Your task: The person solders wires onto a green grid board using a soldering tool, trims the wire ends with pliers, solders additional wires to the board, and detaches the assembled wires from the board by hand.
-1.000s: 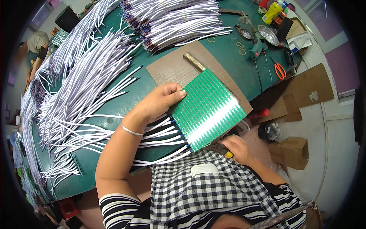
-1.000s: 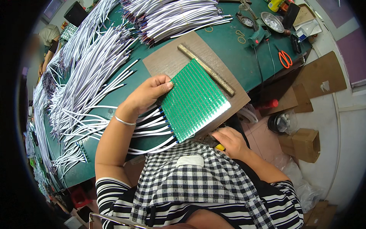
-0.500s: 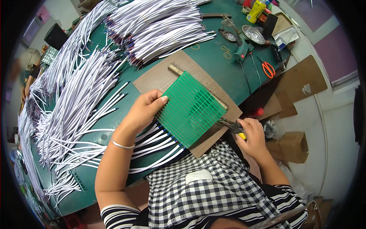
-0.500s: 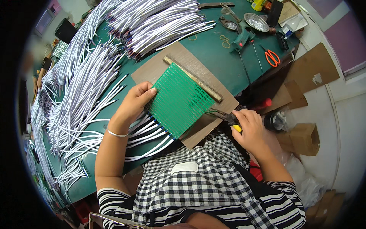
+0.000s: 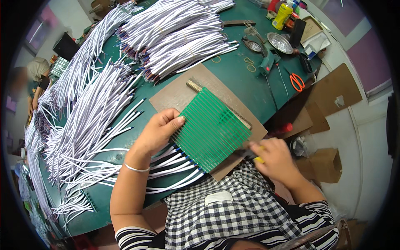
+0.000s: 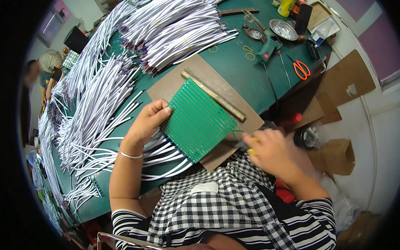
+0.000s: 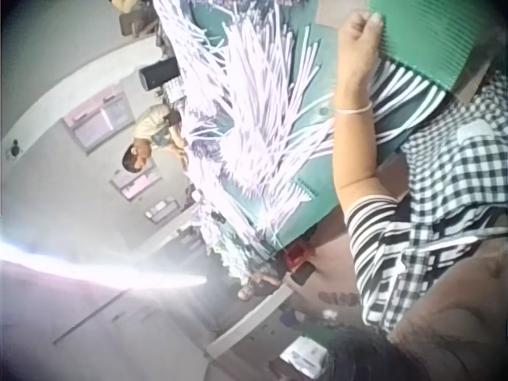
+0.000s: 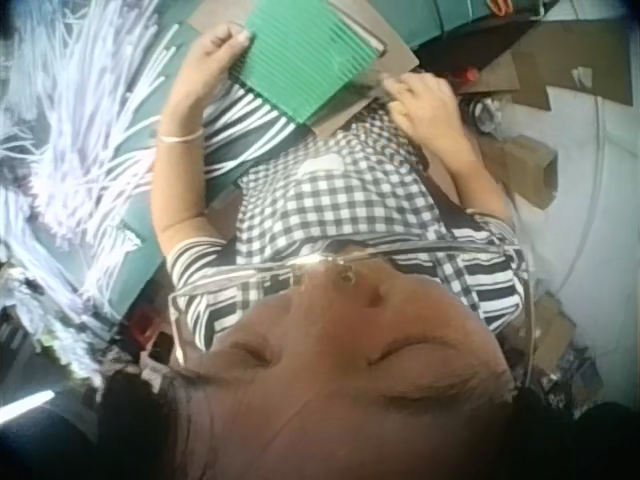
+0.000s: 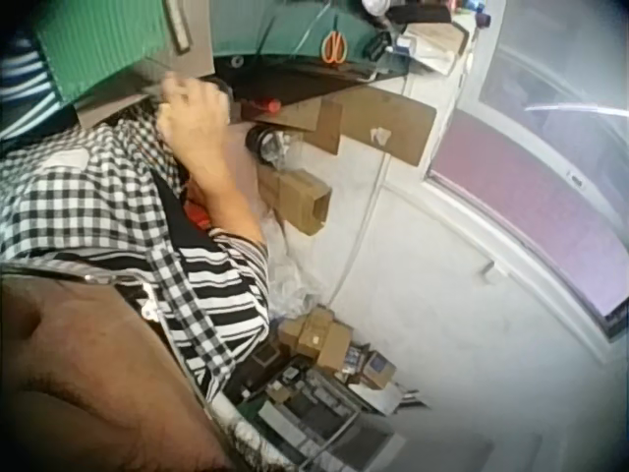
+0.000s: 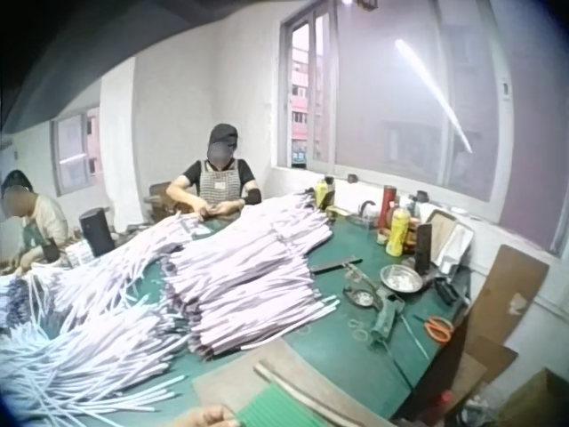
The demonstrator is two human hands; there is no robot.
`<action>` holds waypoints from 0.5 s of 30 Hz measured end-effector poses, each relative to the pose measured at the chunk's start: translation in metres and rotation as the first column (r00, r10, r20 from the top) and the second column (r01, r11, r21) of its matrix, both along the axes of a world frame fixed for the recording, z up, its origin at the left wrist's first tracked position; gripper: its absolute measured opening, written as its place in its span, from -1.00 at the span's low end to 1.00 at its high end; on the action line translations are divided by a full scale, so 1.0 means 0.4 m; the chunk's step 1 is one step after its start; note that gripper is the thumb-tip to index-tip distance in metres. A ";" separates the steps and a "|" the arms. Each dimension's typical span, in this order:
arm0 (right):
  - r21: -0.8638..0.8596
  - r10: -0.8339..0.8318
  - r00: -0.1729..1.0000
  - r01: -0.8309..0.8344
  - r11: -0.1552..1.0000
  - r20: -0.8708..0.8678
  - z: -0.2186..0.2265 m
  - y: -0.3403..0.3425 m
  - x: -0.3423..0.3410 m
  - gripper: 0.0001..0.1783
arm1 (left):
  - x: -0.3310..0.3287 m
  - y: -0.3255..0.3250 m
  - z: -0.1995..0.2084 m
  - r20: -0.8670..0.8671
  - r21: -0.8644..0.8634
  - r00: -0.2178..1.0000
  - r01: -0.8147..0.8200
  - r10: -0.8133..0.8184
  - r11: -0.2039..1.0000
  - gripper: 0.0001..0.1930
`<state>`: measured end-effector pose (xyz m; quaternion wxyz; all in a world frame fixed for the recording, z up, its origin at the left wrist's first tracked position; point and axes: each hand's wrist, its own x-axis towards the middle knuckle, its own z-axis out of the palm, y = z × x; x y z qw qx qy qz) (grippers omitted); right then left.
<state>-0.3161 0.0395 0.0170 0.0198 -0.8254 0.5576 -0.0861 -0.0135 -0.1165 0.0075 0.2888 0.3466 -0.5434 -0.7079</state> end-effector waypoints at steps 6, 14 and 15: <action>0.588 -0.576 0.129 -0.096 0.803 0.807 -0.006 -0.045 -0.137 -0.57 | -0.005 0.078 0.017 0.259 -0.224 0.964 0.007 0.053 0.974 -0.83; 0.677 -0.739 0.151 -0.550 0.489 0.656 -0.048 -0.177 0.024 -0.35 | -0.031 0.164 0.030 0.459 -0.321 0.856 -0.091 0.239 0.943 -0.84; 0.677 -0.736 0.171 -0.565 0.471 0.655 -0.046 -0.180 0.036 -0.35 | -0.049 0.183 0.046 0.479 -0.395 0.791 -0.193 0.381 0.898 -0.85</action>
